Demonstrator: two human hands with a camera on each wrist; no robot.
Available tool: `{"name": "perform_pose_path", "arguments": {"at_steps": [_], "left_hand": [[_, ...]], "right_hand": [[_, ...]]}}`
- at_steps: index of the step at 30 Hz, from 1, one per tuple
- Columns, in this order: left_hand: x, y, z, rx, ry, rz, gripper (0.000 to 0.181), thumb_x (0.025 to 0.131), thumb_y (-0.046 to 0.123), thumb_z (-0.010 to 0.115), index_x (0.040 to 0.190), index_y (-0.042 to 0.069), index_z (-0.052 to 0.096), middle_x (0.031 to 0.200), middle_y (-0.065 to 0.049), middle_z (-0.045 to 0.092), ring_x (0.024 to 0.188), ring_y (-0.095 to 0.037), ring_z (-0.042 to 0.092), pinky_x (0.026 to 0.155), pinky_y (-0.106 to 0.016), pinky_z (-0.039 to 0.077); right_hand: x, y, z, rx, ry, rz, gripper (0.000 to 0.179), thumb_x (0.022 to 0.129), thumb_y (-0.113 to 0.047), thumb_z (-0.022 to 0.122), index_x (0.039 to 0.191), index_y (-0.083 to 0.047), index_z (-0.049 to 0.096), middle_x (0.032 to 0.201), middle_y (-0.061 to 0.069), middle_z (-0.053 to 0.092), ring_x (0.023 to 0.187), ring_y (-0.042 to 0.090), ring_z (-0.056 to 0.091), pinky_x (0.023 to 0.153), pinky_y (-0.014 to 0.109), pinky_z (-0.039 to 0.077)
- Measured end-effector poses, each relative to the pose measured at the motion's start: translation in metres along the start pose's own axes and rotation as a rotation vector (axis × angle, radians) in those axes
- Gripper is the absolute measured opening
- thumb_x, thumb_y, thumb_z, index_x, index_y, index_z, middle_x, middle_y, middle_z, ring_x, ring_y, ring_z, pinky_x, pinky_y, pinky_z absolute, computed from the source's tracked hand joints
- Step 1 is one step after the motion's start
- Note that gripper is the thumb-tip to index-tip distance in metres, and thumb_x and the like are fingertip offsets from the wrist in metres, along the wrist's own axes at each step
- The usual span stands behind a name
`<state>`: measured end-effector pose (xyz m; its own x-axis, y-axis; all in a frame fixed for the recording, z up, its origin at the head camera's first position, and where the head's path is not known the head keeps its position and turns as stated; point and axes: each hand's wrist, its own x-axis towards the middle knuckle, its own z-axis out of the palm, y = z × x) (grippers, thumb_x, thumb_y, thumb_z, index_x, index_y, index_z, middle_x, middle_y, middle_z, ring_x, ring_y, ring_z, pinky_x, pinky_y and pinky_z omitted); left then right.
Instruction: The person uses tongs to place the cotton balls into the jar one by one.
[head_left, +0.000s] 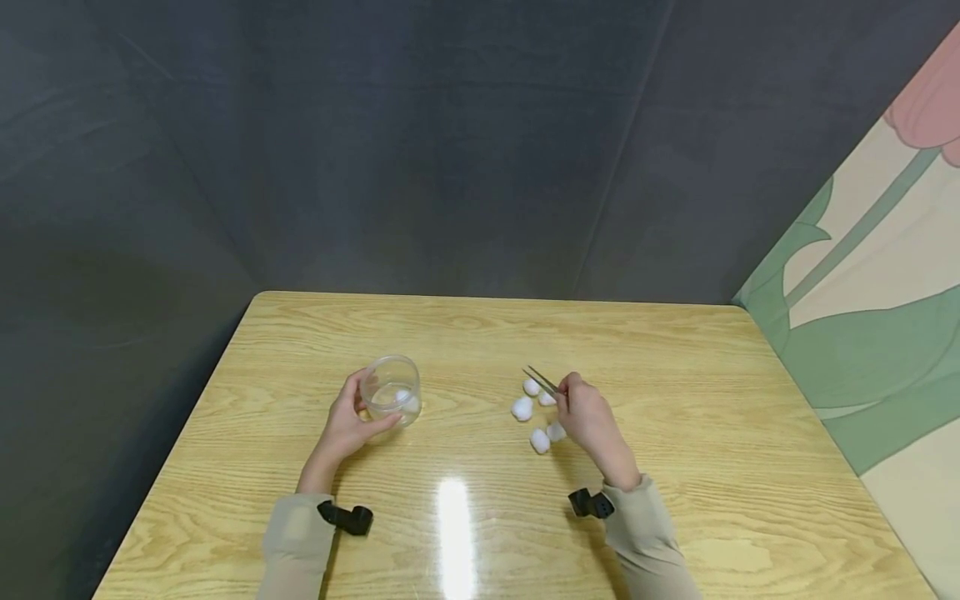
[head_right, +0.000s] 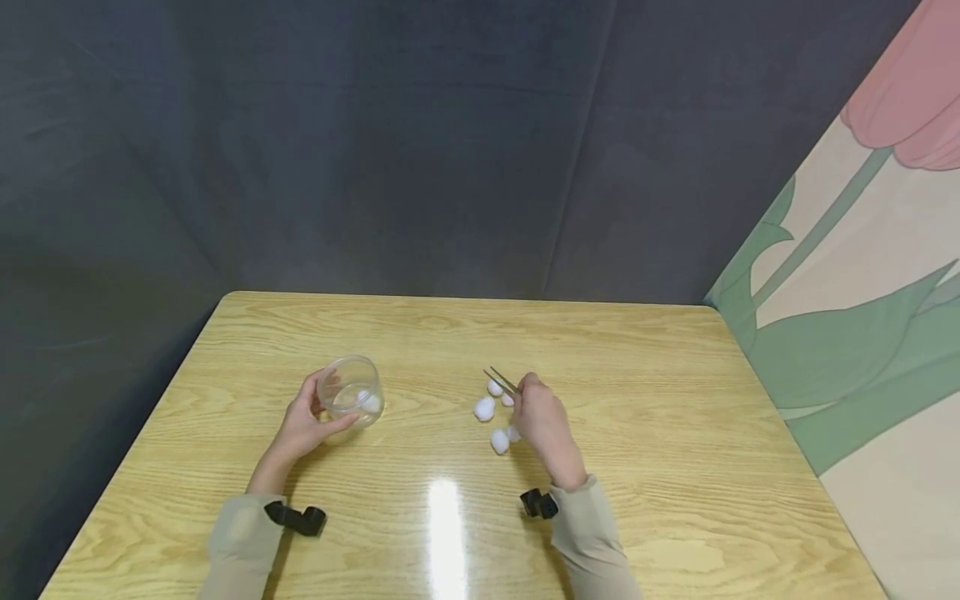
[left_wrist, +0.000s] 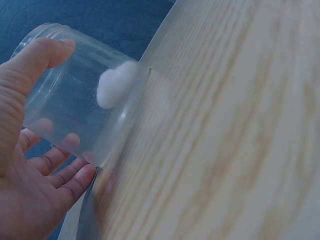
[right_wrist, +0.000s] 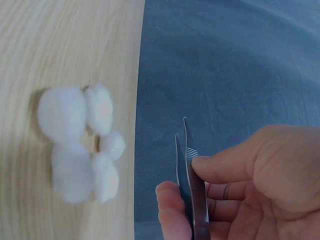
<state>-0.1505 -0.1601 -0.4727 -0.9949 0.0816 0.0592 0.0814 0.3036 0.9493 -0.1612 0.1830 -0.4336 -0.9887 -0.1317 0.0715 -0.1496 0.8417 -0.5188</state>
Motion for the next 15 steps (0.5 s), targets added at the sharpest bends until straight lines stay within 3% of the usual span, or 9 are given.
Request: {"name": "perform_pose_path", "arguments": {"at_steps": [6, 15], "left_hand": [[0.000, 0.000, 0.000, 0.003, 0.001, 0.001, 0.082, 0.073, -0.001, 0.077, 0.139, -0.007, 0.029, 0.135, -0.031, 0.039, 0.119, -0.045, 0.041, 0.099, -0.054, 0.034], [0.000, -0.001, 0.000, 0.005, 0.004, 0.001, 0.082, 0.073, 0.000, 0.077, 0.140, -0.005, 0.029, 0.135, -0.031, 0.039, 0.117, -0.045, 0.043, 0.097, -0.053, 0.035]], "right_hand": [[-0.002, 0.010, 0.000, 0.011, -0.034, 0.047, 0.008, 0.092, -0.002, 0.052, 0.089, 0.005, 0.050, 0.067, 0.010, 0.052, 0.051, 0.016, 0.043, 0.045, 0.027, 0.035], [-0.007, 0.027, -0.003, -0.062, -0.005, 0.042, 0.008, 0.090, -0.001, 0.055, 0.086, 0.005, 0.051, 0.064, 0.009, 0.051, 0.053, 0.018, 0.043, 0.047, 0.030, 0.036]]}}
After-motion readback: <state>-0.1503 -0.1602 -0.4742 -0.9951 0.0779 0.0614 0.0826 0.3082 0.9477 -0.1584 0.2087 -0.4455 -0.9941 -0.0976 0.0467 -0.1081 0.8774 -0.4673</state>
